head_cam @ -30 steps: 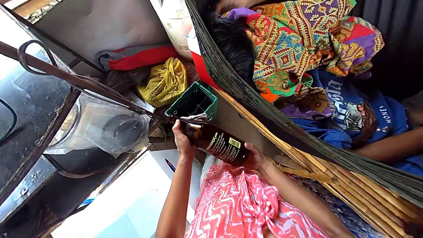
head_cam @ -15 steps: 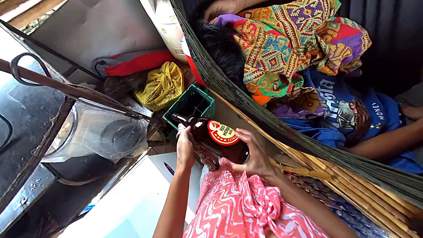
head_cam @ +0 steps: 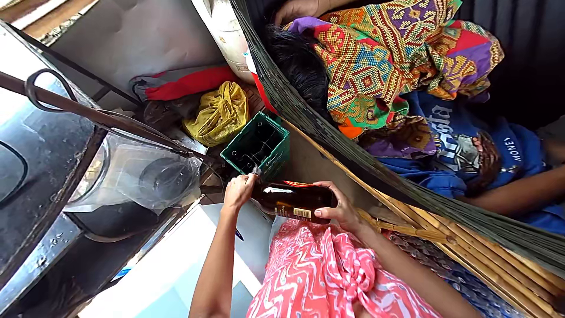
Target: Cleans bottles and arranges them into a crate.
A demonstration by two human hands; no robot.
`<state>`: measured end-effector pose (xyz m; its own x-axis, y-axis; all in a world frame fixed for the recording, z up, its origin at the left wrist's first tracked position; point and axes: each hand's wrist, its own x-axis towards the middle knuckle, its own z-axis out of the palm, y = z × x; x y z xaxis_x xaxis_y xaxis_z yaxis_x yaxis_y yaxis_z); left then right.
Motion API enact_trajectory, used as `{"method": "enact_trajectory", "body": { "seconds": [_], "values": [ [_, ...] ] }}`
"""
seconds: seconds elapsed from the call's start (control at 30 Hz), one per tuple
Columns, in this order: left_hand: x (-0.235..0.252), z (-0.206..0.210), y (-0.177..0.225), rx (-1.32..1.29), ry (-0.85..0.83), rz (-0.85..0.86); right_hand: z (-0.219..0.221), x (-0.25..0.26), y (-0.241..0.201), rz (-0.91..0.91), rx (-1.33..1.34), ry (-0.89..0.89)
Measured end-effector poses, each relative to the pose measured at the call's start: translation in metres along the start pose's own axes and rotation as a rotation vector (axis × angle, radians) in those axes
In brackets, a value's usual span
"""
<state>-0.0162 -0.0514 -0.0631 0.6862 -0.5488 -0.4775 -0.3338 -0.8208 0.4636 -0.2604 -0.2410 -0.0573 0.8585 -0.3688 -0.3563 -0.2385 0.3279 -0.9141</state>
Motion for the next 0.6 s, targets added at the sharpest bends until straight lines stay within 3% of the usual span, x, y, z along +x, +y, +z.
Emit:
{"method": "enact_trajectory", "body": {
  "seconds": [0.1,0.17,0.27,0.33,0.4,0.43,0.5,0.6],
  "values": [
    [0.006,0.001,-0.011,0.024,-0.204,-0.116,-0.006,0.001,0.007,0.107,0.046,-0.005],
    [0.005,0.000,-0.016,0.019,-0.244,-0.153,-0.008,0.001,0.015,0.133,0.092,-0.023],
    [0.004,-0.002,-0.028,-0.166,-0.068,-0.214,-0.004,0.002,0.024,0.134,0.162,-0.037],
    [0.002,0.005,-0.036,-0.478,0.275,-0.286,-0.001,0.002,0.027,0.133,0.214,-0.034],
    [0.004,0.009,-0.037,-1.045,0.670,-0.311,0.003,0.001,0.031,0.134,0.318,-0.019],
    [0.005,0.007,-0.037,-1.376,0.750,-0.220,0.004,0.000,0.032,0.125,0.384,-0.017],
    [0.004,0.007,-0.032,-1.826,0.672,-0.021,0.004,-0.003,0.030,0.106,0.519,-0.042],
    [-0.015,0.013,0.001,-2.023,0.419,0.140,0.007,-0.006,0.023,0.115,0.666,-0.086]
  ]
}}
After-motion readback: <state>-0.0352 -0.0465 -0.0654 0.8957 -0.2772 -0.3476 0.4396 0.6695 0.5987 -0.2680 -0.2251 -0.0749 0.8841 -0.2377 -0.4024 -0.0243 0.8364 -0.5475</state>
